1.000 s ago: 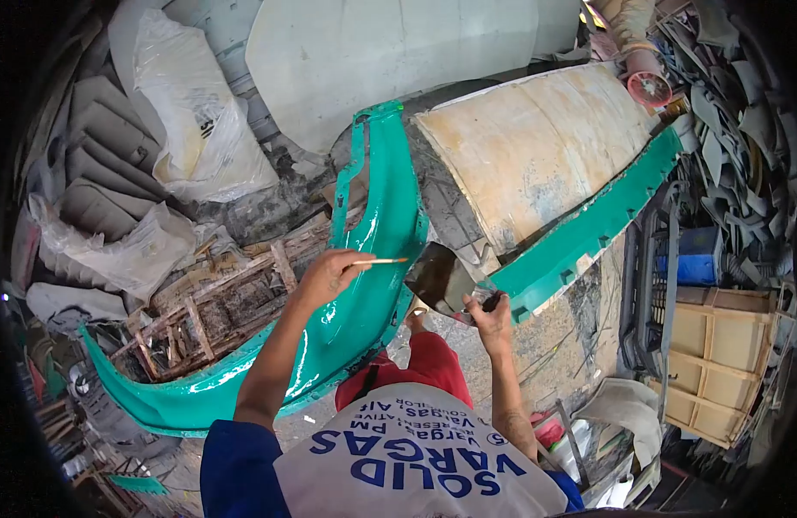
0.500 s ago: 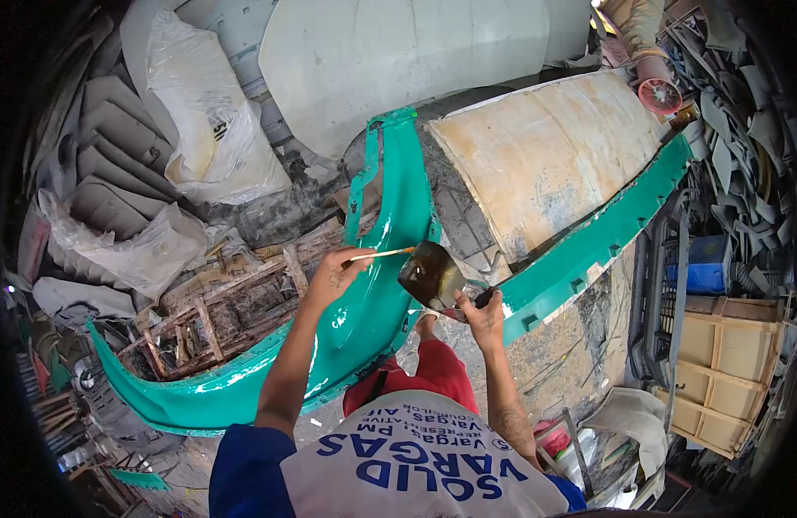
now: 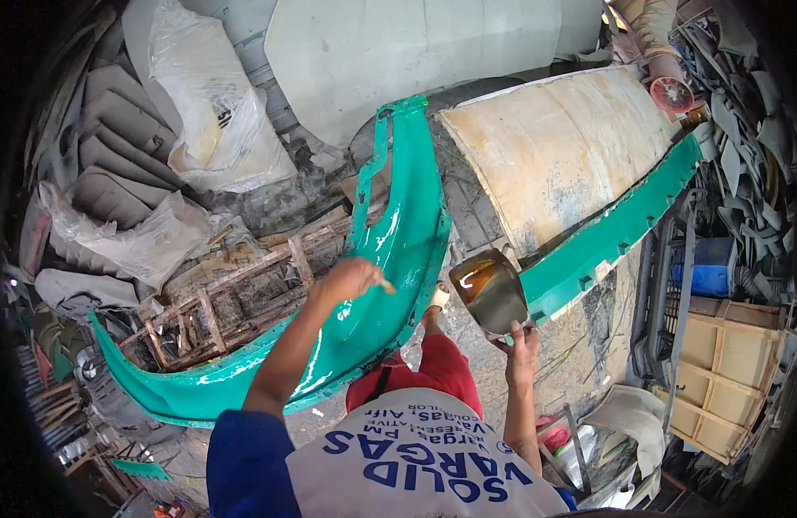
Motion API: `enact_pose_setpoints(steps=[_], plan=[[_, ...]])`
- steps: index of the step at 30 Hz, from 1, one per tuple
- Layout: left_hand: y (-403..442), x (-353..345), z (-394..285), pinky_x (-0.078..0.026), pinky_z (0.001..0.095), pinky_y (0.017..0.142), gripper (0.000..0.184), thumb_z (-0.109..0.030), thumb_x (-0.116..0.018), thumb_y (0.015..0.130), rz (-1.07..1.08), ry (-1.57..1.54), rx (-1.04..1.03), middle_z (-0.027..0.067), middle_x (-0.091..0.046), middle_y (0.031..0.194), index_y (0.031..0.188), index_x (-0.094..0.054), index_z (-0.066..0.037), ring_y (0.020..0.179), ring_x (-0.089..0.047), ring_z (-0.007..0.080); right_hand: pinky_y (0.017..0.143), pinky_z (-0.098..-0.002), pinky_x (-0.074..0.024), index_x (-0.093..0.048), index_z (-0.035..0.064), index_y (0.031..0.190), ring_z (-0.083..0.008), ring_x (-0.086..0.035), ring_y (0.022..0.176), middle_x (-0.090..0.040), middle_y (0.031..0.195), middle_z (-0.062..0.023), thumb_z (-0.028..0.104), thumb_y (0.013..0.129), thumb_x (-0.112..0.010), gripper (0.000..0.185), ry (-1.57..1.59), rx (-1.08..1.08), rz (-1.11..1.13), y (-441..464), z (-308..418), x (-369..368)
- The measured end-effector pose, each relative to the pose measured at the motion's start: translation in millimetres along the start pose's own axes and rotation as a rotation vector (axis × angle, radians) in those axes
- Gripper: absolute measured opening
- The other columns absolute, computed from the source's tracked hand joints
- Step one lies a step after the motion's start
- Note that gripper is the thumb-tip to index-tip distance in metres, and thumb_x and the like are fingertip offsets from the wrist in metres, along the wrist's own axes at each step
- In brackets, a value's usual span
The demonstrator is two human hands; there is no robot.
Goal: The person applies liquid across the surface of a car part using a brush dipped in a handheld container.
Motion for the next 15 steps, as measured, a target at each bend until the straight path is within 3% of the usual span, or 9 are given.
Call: enact_pose_setpoints(steps=[1, 3, 5, 6, 8, 9, 11, 15], plan=[[25, 5, 17, -0.053, 0.0428, 0.074, 0.022, -0.013, -0.056, 0.09, -0.035, -0.005, -0.047, 0.0138, -0.069, 0.087, 0.094, -0.077, -0.02, 0.082, -0.066, 0.0331, 0.079, -0.0459, -0.0608, -0.039, -0.0038, 0.126, -0.0277, -0.061, 0.108, -0.054, 0.116, -0.0148, 0.036, 0.091, -0.064, 0.058, 0.061, 0.001, 0.004, -4, -3, 5], [75, 32, 33, -0.053, 0.0427, 0.072, 0.02, -0.015, -0.057, 0.09, 0.027, -0.026, 0.056, 0.0145, -0.069, 0.086, 0.092, -0.076, -0.016, 0.082, -0.066, 0.0342, 0.078, -0.044, -0.0612, -0.04, -0.0035, 0.123, -0.027, -0.059, 0.106, -0.05, 0.12, -0.0169, 0.032, 0.091, -0.067, 0.055, 0.173, -0.001, 0.008, -13, -4, 11], [110, 72, 20, -0.052, 0.0437, 0.07, 0.021, -0.017, -0.055, 0.092, -0.171, -0.045, -0.083, 0.0157, -0.068, 0.083, 0.09, -0.076, -0.013, 0.08, -0.065, 0.0354, 0.079, -0.0445, -0.0607, -0.041, -0.002, 0.124, -0.0268, -0.058, 0.107, -0.05, 0.121, -0.016, 0.031, 0.091, -0.067, 0.053, 0.161, -0.01, -0.025, -22, -9, 19], [127, 83, 29, -0.052, 0.0437, 0.07, 0.021, -0.017, -0.055, 0.092, -0.171, -0.045, -0.089, 0.0157, -0.068, 0.083, 0.09, -0.076, -0.013, 0.08, -0.065, 0.0354, 0.08, -0.045, -0.0602, -0.041, -0.0004, 0.124, -0.0265, -0.057, 0.109, -0.05, 0.122, -0.0151, 0.03, 0.091, -0.067, 0.052, 0.15, -0.02, -0.055, -25, -12, 24], [149, 92, 46, -0.052, 0.0436, 0.076, 0.023, -0.013, -0.055, 0.093, -0.171, 0.061, -0.063, 0.0172, -0.068, 0.097, 0.109, -0.072, -0.017, 0.088, -0.065, 0.0357, 0.081, -0.0461, -0.0596, -0.041, 0.0019, 0.125, -0.0263, -0.057, 0.11, -0.049, 0.122, -0.0137, 0.029, 0.091, -0.066, 0.051, 0.157, -0.051, -0.065, -31, -17, 31], [148, 84, 49, -0.052, 0.0436, 0.076, 0.023, -0.013, -0.055, 0.093, -0.165, 0.058, -0.062, 0.0172, -0.068, 0.097, 0.109, -0.072, -0.017, 0.088, -0.065, 0.0357, 0.081, -0.0462, -0.0598, -0.041, 0.0014, 0.125, -0.0262, -0.056, 0.11, -0.049, 0.122, -0.0138, 0.029, 0.091, -0.066, 0.05, 0.16, -0.035, -0.075, -36, -18, 33], [144, 76, 54, -0.051, 0.0446, 0.075, 0.027, -0.017, -0.053, 0.095, -0.481, 0.05, 0.045, 0.0183, -0.067, 0.097, 0.116, -0.07, -0.021, 0.086, -0.064, 0.0364, 0.08, -0.0463, -0.0602, -0.041, 0.0, 0.124, -0.0261, -0.057, 0.109, -0.05, 0.121, -0.0135, 0.027, 0.091, -0.066, 0.049, 0.154, -0.024, -0.096, -43, -21, 36], [76, 32, 15, -0.05, 0.0455, 0.072, 0.031, -0.016, -0.051, 0.096, -0.384, 0.066, 0.001, 0.0172, -0.066, 0.096, 0.12, -0.068, -0.024, 0.084, -0.063, 0.0368, 0.079, -0.0459, -0.0606, -0.043, -0.001, 0.12, -0.0269, -0.06, 0.104, -0.051, 0.117, -0.014, 0.028, 0.091, -0.066, 0.047, 0.186, 0.003, -0.122, -58, -14, 32]])
Point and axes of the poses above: each hand's wrist, its own y-axis towards the middle knuckle, its own x-axis out of the back of the hand, z = x × y, the point moved 1 cm from there along y, towards the middle knuckle
